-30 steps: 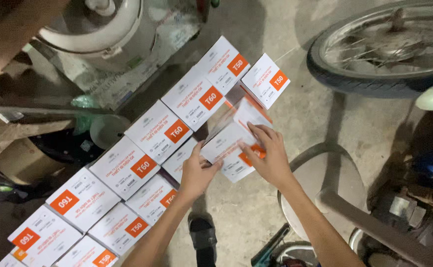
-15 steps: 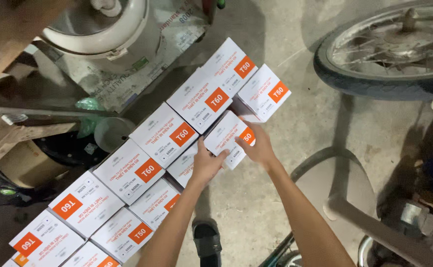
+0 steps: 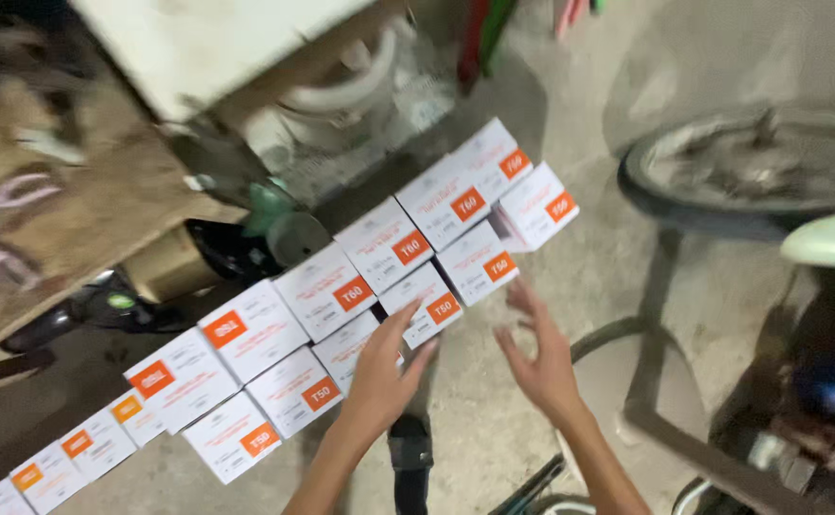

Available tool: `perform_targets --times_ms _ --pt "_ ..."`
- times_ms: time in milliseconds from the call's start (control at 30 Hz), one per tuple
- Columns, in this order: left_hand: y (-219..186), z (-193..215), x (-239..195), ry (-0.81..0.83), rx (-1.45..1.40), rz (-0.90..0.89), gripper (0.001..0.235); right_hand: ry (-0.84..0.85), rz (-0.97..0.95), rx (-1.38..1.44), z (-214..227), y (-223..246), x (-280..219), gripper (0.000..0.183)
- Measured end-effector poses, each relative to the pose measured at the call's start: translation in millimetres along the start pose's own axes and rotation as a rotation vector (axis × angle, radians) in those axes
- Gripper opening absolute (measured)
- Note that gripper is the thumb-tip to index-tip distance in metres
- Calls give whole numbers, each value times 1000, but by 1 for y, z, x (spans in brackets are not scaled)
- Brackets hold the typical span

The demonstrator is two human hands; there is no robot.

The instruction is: The person organizes boxes of electrical equipment and appliances by moving them from shelves to the floor and back, and rearranging larger appliance boxes near a doorway.

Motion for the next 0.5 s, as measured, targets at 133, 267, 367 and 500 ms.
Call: perform_targets --times_ms 133,267,367,500 --pt "-69 82 -102 -113 297 -99 62 47 48 -9 18 102 -64 63" --pt "-134 149 -200 -247 464 -222 62 67 203 -172 11 217 -121 63" --pt "-180 196 -284 -297 588 -304 63 106 386 -132 -16 311 -165 67" --pt "-228 255 -410 -359 754 -238 58 176 684 -132 -57 432 -242 68"
Point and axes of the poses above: each hand's wrist, its own x-axis towards the middle knuckle, its own z-axis out of the back of the hand, y = z × x, the point moved 3 cm from there along x, towards the middle knuckle, and after that the axes turned 11 degrees about y, right-handed, at the moved point
